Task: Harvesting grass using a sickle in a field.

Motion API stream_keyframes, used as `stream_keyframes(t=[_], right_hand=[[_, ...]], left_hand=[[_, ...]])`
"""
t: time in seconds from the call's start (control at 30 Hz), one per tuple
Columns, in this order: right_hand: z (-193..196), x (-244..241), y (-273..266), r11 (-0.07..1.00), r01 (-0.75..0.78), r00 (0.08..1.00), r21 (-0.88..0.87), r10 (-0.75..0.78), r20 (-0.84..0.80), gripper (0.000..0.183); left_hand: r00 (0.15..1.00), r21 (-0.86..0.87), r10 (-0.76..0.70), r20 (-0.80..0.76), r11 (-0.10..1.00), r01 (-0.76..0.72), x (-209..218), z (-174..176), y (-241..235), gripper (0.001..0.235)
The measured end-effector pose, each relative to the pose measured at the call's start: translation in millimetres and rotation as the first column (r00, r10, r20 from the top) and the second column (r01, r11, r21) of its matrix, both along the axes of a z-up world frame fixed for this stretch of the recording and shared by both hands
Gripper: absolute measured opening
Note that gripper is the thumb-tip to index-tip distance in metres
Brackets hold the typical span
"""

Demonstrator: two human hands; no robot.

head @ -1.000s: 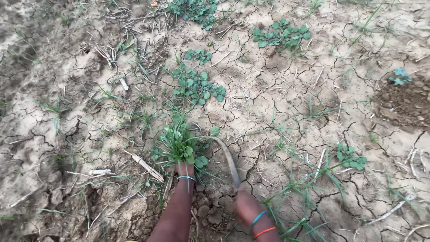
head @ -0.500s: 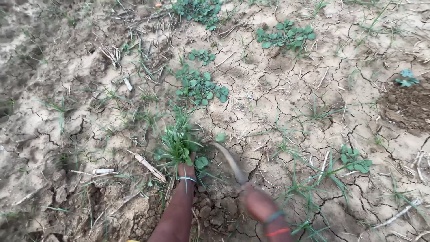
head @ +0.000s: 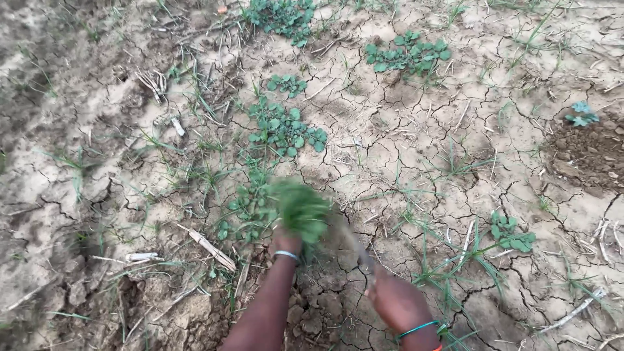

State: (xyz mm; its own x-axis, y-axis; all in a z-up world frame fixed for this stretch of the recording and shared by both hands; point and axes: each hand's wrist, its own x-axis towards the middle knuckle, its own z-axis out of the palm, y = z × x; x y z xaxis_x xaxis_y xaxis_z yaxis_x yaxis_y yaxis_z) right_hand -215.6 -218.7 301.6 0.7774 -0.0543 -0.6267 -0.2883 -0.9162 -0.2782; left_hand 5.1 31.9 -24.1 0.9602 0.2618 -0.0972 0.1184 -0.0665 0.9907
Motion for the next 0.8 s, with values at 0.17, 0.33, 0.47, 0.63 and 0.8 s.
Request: stream_keyframes(t=[0.17,0.33,0.47,0.63,0.8], right_hand=[[4.1,9.9,-8.7,0.974,0.224,0.961,0.009,-0.223,0.164,0.044],[14.0,17.0,8.8,0.978,0.206,0.969,0.021,-0.207,0.138,0.047],[-6.7,17.7,19.8,0.987,0.150,0.974,0.052,-0.157,0.163,0.046],[-3.5,18.4,27.9,0.990,0.135,0.970,0.049,-0.142,0.196,0.044],[-11.2,18.7,48.3,0.986,0.148,0.972,0.075,-0.159,0.174,0.042]], left_hand=[[0.892,0.871,-0.411,0.188,0.490,0.042,-26.2,147.9,-45.0,0.078],[0.907,0.863,-0.419,-0.035,0.445,0.239,-7.3,95.4,-27.5,0.061],[0.899,0.812,-0.437,-0.035,0.511,0.281,-10.6,103.0,-23.0,0.064],[0.881,0.706,-0.462,0.103,0.658,0.262,-8.8,100.6,-14.4,0.050],[0.950,0.348,-0.264,0.163,0.917,0.195,14.2,16.2,0.9,0.037]])
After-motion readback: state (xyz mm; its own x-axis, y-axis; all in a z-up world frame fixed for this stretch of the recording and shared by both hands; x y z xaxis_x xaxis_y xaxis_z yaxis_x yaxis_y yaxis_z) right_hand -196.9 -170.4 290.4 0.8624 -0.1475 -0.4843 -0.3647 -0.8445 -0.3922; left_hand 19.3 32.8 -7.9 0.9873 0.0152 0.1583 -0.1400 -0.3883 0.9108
